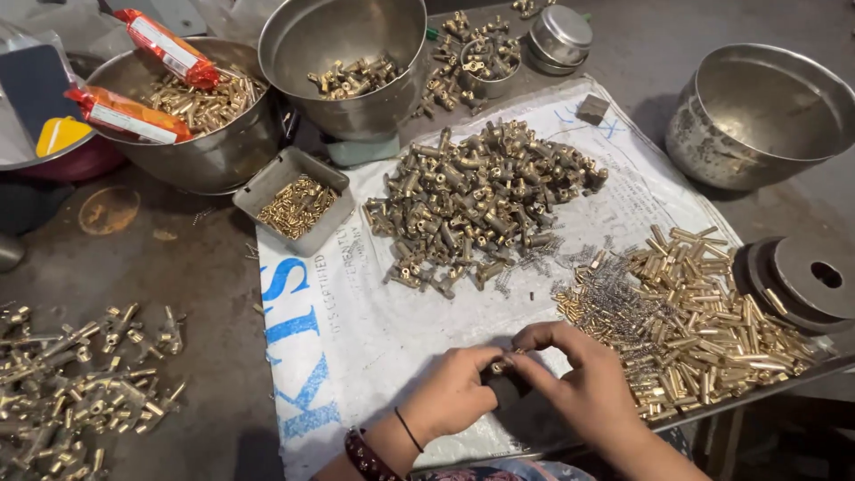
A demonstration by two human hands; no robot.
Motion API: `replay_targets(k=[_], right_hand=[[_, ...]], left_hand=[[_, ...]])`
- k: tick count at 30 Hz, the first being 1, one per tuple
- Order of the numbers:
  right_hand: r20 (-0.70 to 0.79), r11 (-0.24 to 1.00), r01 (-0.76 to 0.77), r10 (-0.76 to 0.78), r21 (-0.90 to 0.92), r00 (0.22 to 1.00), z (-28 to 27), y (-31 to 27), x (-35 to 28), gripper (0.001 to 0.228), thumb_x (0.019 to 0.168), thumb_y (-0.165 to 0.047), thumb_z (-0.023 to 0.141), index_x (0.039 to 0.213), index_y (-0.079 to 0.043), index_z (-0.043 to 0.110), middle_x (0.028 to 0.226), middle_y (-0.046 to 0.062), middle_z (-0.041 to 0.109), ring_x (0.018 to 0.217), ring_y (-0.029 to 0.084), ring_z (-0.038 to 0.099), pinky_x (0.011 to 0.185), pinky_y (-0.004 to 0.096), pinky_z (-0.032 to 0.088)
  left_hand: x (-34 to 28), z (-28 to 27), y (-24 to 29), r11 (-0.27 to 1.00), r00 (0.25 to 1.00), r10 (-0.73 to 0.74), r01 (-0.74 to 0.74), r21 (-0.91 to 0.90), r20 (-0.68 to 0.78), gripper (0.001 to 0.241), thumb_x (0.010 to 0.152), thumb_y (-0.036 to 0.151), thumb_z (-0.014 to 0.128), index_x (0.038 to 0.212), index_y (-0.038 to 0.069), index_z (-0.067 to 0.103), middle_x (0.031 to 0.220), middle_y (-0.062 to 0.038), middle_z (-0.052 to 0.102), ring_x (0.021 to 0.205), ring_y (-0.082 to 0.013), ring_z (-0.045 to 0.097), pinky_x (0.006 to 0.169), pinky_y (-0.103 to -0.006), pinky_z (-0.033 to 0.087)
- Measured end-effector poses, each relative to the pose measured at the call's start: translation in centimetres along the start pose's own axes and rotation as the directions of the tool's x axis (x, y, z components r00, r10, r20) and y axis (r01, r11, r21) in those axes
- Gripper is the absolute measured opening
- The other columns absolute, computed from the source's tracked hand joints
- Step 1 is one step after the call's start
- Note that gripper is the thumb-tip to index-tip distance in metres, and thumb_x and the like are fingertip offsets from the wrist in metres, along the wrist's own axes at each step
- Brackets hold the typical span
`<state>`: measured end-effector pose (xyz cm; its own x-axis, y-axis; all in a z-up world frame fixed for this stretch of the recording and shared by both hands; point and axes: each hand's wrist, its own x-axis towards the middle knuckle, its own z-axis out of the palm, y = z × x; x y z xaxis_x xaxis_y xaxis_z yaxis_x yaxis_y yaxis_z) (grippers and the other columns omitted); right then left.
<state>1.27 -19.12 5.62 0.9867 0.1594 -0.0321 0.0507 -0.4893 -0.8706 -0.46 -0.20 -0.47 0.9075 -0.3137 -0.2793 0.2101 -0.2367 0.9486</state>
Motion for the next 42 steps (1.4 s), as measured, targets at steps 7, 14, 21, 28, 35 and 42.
replay_targets(k=[7, 14, 21, 28, 35, 42], right_hand=[[0.101, 0.98, 0.118, -0.135, 0.158, 0.986, -0.3, 3.3, 0.4, 0.019, 0.076, -0.007, 0.083, 0.093, -0.002, 0.077, 0.096, 0.005, 0.082, 0.093, 0.015, 0.074, 0.087, 0.029, 0.057], [-0.053, 0.971, -0.154, 0.147, -0.183, 0.988, -4.4, 3.3, 5.0, 0.024, 0.079, -0.015, 0.081, 0.103, -0.015, 0.082, 0.106, 0.001, 0.082, 0.096, 0.017, 0.078, 0.089, 0.034, 0.06], [0.044, 0.685, 0.201, -0.24, -0.7, 0.97, -3.7, 3.5, 7.1, 0.025, 0.081, -0.027, 0.072, 0.104, -0.019, 0.08, 0.098, 0.004, 0.072, 0.092, 0.028, 0.069, 0.079, 0.04, 0.058], [0.007, 0.631, 0.156, -0.231, -0.76, 0.973, -2.9, 2.3, 6.3, 0.025, 0.085, -0.029, 0.069, 0.103, -0.014, 0.077, 0.098, 0.008, 0.069, 0.094, 0.031, 0.068, 0.077, 0.041, 0.057], [0.034, 0.965, 0.05, -0.042, -0.258, 0.999, -0.6, -0.3, 2.0, 0.02, 0.084, -0.016, 0.074, 0.103, -0.01, 0.074, 0.095, 0.007, 0.077, 0.086, 0.025, 0.076, 0.077, 0.034, 0.061], [0.092, 0.883, 0.39, -0.38, -0.262, 0.921, 1.6, -1.5, -0.4, 0.02, 0.083, -0.011, 0.074, 0.102, -0.01, 0.072, 0.099, 0.006, 0.075, 0.087, 0.027, 0.075, 0.071, 0.034, 0.06]], left_hand=[[1.0, 0.6, -2.9, 0.77, 0.971, 0.068, 0.094, -0.632, 0.227, 0.024, 0.099, 0.027, 0.068, 0.092, 0.004, 0.071, 0.071, 0.002, 0.062, 0.054, -0.0044, 0.051, 0.047, -0.0203, 0.035], [0.7, -0.9, -0.4, 0.84, 0.988, -0.084, 0.142, -0.523, 0.132, 0.037, 0.101, 0.034, 0.059, 0.086, 0.004, 0.075, 0.061, -0.001, 0.062, 0.048, -0.0064, 0.053, 0.041, -0.0206, 0.033], [1.4, -1.7, 0.0, 0.748, 0.986, -0.165, 0.135, -0.65, 0.014, 0.054, 0.099, 0.045, 0.052, 0.083, -0.002, 0.073, 0.064, -0.007, 0.066, 0.049, -0.0157, 0.065, 0.039, -0.0259, 0.042], [1.0, -1.3, 0.6, 0.792, 0.985, -0.159, 0.168, -0.587, 0.068, 0.053, 0.101, 0.049, 0.055, 0.088, 0.001, 0.072, 0.069, -0.006, 0.067, 0.051, -0.0158, 0.065, 0.043, -0.0258, 0.044], [0.5, -1.7, 2.0, 0.682, 0.953, -0.304, 0.232, -0.693, 0.02, 0.057, 0.1, 0.055, 0.055, 0.078, 0.004, 0.065, 0.059, -0.004, 0.055, 0.04, -0.0111, 0.044, 0.036, -0.0251, 0.026], [0.8, -1.2, 1.2, 0.623, 0.941, -0.338, 0.246, -0.742, 0.029, 0.039, 0.099, 0.045, 0.054, 0.086, 0.008, 0.058, 0.058, -0.005, 0.054, 0.038, -0.0133, 0.043, 0.034, -0.0276, 0.024]])
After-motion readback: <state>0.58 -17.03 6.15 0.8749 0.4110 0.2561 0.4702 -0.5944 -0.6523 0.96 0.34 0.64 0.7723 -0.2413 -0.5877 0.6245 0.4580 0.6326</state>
